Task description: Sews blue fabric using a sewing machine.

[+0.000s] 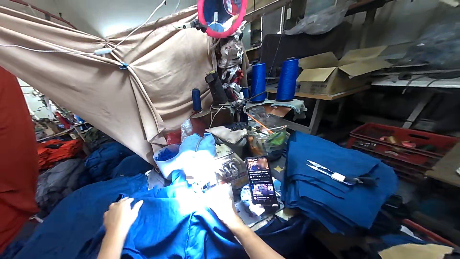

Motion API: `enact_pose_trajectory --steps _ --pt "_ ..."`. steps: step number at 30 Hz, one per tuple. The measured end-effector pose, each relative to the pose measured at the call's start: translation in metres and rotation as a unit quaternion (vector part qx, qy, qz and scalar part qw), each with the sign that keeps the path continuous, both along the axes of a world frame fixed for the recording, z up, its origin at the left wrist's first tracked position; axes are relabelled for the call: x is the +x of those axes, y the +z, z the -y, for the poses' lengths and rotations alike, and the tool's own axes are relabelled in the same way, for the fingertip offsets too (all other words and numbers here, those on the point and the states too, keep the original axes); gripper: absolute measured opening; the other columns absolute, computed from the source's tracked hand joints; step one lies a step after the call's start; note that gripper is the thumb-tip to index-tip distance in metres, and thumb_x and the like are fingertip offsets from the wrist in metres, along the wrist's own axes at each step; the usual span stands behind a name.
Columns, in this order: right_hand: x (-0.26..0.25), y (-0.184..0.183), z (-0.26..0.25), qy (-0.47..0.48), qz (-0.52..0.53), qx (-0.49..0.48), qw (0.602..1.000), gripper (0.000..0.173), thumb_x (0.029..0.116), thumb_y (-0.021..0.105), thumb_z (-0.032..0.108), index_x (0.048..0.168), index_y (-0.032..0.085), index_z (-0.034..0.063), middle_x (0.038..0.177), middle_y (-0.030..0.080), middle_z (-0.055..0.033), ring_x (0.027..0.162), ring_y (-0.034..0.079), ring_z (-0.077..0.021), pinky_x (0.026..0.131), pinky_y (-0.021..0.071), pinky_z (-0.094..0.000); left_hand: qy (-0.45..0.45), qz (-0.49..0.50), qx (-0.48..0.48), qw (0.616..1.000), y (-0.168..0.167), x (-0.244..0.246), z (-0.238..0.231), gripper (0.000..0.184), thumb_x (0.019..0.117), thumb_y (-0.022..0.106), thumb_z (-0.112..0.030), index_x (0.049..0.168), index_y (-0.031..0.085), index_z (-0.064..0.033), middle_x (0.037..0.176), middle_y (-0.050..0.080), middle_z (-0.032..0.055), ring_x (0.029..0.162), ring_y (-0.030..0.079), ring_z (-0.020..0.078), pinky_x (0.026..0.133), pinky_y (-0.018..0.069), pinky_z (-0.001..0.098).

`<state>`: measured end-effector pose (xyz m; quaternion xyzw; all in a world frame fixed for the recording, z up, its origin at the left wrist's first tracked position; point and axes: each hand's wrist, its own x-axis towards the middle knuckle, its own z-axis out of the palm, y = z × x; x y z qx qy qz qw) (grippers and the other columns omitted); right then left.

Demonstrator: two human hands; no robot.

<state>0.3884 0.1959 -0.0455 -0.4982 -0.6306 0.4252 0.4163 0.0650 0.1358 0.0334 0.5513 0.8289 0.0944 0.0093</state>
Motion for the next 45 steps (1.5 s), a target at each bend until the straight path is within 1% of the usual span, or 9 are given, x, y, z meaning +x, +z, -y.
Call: enact_pose_trajectory --steps 7,12,19,23,26,29,38,41,45 --pt "0.003 0.005 -0.012 -0.015 0.007 0.082 0.996 0.024 0.0930 0.066 0.017 0.109 0.074 0.0003 0.104 0.073 -0.0141 0.101 0.068 -0.0209 0.094 0.0535 -0.0380 -0.310 0.127 0.242 0.910 -0.035 0.127 -0.018 0.023 0.0955 0.067 -0.019 0.107 0.077 -0.0018 0.108 0.075 0.0152 0.097 0.073 0.0237 0.092 0.0591 0.0400" --pt "0.009 0.008 -0.009 0.001 0.025 0.115 0.993 0.024 0.0937 0.066 0.021 0.104 0.076 0.0013 0.101 0.073 -0.0130 0.098 0.068 -0.0197 0.092 0.0544 -0.0378 -0.324 0.090 0.164 0.927 -0.053 0.160 -0.047 0.032 0.0987 0.061 -0.032 0.110 0.078 -0.0068 0.121 0.072 0.0140 0.121 0.064 0.0311 0.109 0.0456 0.0516" --pt "0.034 -0.001 0.016 0.041 0.021 0.340 0.939 0.020 0.0918 0.068 0.015 0.096 0.076 -0.0024 0.099 0.075 -0.0178 0.100 0.072 -0.0297 0.092 0.0559 -0.0471 -0.308 0.095 0.243 0.915 -0.058 0.179 -0.040 0.032 0.0993 0.058 -0.020 0.116 0.073 0.0034 0.118 0.071 0.0247 0.114 0.067 0.0417 0.103 0.0465 0.0595" --pt "0.113 0.005 0.026 -0.097 0.069 0.459 0.881 0.014 0.0930 0.066 0.010 0.099 0.077 0.0026 0.102 0.076 -0.0105 0.100 0.072 -0.0217 0.091 0.0593 -0.0384 -0.321 0.109 0.334 0.879 -0.082 0.154 -0.060 0.036 0.0979 0.062 -0.032 0.106 0.077 -0.0003 0.111 0.073 0.0215 0.106 0.070 0.0351 0.099 0.0516 0.0545" --pt "0.207 0.020 0.006 -0.255 0.231 0.398 0.851 0.020 0.0968 0.063 0.014 0.106 0.078 0.0048 0.107 0.076 -0.0110 0.103 0.072 -0.0249 0.093 0.0591 -0.0440 -0.268 0.242 0.278 0.890 -0.078 0.150 -0.057 0.044 0.0954 0.071 -0.036 0.117 0.070 0.0021 0.108 0.073 0.0132 0.099 0.071 0.0191 0.092 0.0579 0.0411" --pt "0.283 0.032 -0.018 -0.292 0.347 0.254 0.854 0.021 0.0978 0.062 0.007 0.112 0.074 -0.0022 0.117 0.069 -0.0251 0.113 0.065 -0.0450 0.096 0.0507 -0.0630 -0.149 0.410 0.197 0.878 -0.050 0.161 -0.047 0.032 0.0908 0.078 -0.021 0.110 0.069 0.0040 0.076 0.071 0.0087 0.058 0.067 0.0136 0.053 0.0585 0.0321" --pt "0.308 0.033 -0.041 -0.303 0.483 0.155 0.807 0.013 0.0933 0.069 0.003 0.104 0.075 -0.0009 0.100 0.072 -0.0244 0.101 0.068 -0.0470 0.082 0.0533 -0.0641 -0.153 0.522 0.253 0.800 -0.054 0.153 -0.047 0.029 0.0885 0.077 -0.008 0.112 0.066 0.0053 0.075 0.071 0.0072 0.056 0.067 0.0127 0.049 0.0574 0.0261" --pt "0.312 0.035 -0.038 -0.306 0.382 0.227 0.842 0.019 0.0975 0.060 -0.001 0.111 0.073 -0.0033 0.099 0.072 -0.0255 0.093 0.071 -0.0445 0.081 0.0542 -0.0651 -0.142 0.522 0.258 0.800 -0.057 0.153 -0.048 0.031 0.0871 0.079 -0.008 0.111 0.066 0.0064 0.073 0.070 0.0067 0.055 0.067 0.0119 0.049 0.0575 0.0259" --pt "0.259 0.057 -0.003 -0.204 0.023 0.192 0.960 0.026 0.1024 0.055 0.013 0.124 0.066 0.0024 0.093 0.071 -0.0090 0.066 0.069 -0.0165 0.062 0.0619 -0.0349 -0.121 0.546 0.247 0.792 -0.049 0.156 -0.046 0.025 0.0910 0.075 -0.007 0.110 0.065 0.0059 0.072 0.069 0.0065 0.055 0.066 0.0123 0.050 0.0569 0.0264"
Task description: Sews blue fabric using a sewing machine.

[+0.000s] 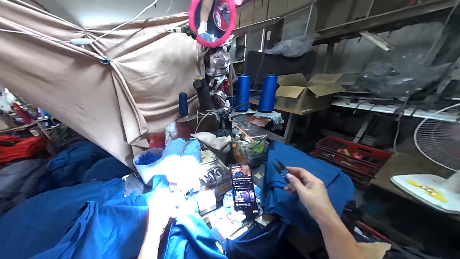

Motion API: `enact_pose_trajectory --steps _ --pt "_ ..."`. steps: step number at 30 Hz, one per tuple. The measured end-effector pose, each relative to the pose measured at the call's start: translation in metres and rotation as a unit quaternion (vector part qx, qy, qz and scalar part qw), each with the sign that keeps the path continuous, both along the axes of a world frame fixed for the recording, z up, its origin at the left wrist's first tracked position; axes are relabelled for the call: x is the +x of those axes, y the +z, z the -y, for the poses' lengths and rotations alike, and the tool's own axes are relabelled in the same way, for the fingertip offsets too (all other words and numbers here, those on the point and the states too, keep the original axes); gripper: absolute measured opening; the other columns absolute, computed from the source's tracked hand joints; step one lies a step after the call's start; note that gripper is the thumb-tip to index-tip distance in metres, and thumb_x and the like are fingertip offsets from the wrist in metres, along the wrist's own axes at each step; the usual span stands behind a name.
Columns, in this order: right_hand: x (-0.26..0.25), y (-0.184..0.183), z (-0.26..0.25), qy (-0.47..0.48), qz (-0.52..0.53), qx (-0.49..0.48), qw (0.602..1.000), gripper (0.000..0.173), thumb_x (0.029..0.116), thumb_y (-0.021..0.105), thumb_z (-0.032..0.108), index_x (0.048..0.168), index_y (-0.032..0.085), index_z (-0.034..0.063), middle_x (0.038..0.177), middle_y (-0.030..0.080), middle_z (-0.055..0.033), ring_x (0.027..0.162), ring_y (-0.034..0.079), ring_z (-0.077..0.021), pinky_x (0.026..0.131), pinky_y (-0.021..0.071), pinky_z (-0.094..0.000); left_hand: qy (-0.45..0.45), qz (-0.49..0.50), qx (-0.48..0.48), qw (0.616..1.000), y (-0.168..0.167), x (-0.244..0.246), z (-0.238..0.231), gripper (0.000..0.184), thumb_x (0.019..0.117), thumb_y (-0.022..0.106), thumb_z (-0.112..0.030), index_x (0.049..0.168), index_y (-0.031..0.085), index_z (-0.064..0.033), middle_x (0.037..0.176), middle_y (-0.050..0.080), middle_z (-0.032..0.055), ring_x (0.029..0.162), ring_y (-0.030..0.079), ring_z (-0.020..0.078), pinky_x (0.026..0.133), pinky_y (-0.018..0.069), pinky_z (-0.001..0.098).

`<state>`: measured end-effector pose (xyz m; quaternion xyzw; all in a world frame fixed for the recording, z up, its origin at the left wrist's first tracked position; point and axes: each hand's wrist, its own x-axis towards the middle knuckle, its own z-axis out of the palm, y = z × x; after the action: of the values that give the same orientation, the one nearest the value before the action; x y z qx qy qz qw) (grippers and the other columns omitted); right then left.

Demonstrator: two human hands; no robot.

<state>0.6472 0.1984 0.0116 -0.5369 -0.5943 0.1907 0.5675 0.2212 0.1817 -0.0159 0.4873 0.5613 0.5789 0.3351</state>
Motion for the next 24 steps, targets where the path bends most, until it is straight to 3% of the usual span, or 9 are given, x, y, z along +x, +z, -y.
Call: enact_pose_trajectory --steps 3,5,7,9,12,14,17,24 --pt "-0.063 0.002 0.023 0.172 -0.097 -0.076 0.977 0.032 0.1004 0.057 0.012 0.131 0.063 0.0045 0.095 0.069 -0.0072 0.065 0.064 -0.0143 0.057 0.0572 -0.0312 -0.004 0.005 -0.009 1.000 0.000 -0.001 0.000 0.026 0.0926 0.074 -0.010 0.112 0.065 0.0052 0.073 0.070 0.0067 0.055 0.066 0.0127 0.049 0.0566 0.0269" --pt "-0.104 -0.009 0.025 0.256 -0.066 -0.118 0.957 0.035 0.0980 0.060 0.013 0.132 0.063 0.0045 0.096 0.068 -0.0058 0.066 0.063 -0.0127 0.057 0.0556 -0.0304 -0.013 0.001 0.003 1.000 -0.001 -0.002 -0.001 0.025 0.0915 0.073 -0.009 0.110 0.065 0.0051 0.071 0.069 0.0057 0.054 0.065 0.0123 0.048 0.0567 0.0265" --pt "-0.143 -0.027 0.020 0.298 -0.016 -0.145 0.944 0.039 0.0906 0.071 0.019 0.127 0.066 0.0061 0.103 0.070 -0.0063 0.076 0.067 -0.0119 0.066 0.0578 -0.0306 -0.018 -0.002 0.020 1.000 -0.005 -0.004 -0.001 0.024 0.0901 0.074 -0.008 0.108 0.066 0.0056 0.070 0.068 0.0045 0.053 0.064 0.0108 0.050 0.0566 0.0252" --pt "-0.177 -0.042 0.014 0.285 0.027 -0.142 0.948 0.040 0.0840 0.077 0.028 0.119 0.073 0.0089 0.110 0.070 -0.0055 0.096 0.066 -0.0116 0.085 0.0558 -0.0313 -0.017 -0.018 0.040 0.999 -0.009 -0.007 -0.003 0.018 0.0886 0.072 -0.005 0.103 0.067 0.0051 0.068 0.068 0.0035 0.053 0.063 0.0099 0.051 0.0557 0.0250" --pt "-0.211 -0.041 0.014 0.231 0.127 -0.123 0.957 0.037 0.0925 0.069 0.043 0.120 0.076 0.0182 0.125 0.070 -0.0045 0.117 0.065 -0.0164 0.102 0.0531 -0.0420 -0.014 -0.038 -0.008 0.999 0.005 -0.003 0.001 0.014 0.0930 0.071 -0.005 0.104 0.069 0.0040 0.075 0.068 0.0049 0.059 0.065 0.0120 0.057 0.0578 0.0267" --pt "-0.226 -0.035 0.013 0.205 0.178 -0.129 0.954 0.036 0.0956 0.063 0.046 0.118 0.076 0.0202 0.120 0.072 -0.0049 0.114 0.067 -0.0213 0.097 0.0539 -0.0492 -0.001 -0.050 -0.021 0.999 0.006 -0.001 0.002 0.012 0.0927 0.070 -0.003 0.103 0.069 0.0040 0.076 0.068 0.0049 0.061 0.065 0.0116 0.058 0.0569 0.0261" --pt "-0.243 -0.031 0.008 0.191 0.207 -0.117 0.953 0.036 0.0975 0.059 0.043 0.112 0.078 0.0169 0.111 0.075 -0.0068 0.108 0.069 -0.0245 0.093 0.0539 -0.0512 0.001 -0.053 0.005 0.999 -0.008 -0.006 -0.001 0.010 0.0893 0.070 -0.001 0.098 0.070 0.0036 0.071 0.068 0.0037 0.055 0.063 0.0093 0.053 0.0547 0.0240" --pt "-0.237 -0.033 0.007 0.184 0.205 -0.180 0.944 0.035 0.0961 0.062 0.043 0.114 0.077 0.0174 0.116 0.074 -0.0076 0.112 0.068 -0.0258 0.095 0.0520 -0.0529 0.013 -0.064 -0.012 0.998 -0.010 -0.008 0.001 0.011 0.0880 0.071 -0.002 0.098 0.070 0.0041 0.069 0.066 0.0030 0.053 0.060 0.0079 0.052 0.0534 0.0239"
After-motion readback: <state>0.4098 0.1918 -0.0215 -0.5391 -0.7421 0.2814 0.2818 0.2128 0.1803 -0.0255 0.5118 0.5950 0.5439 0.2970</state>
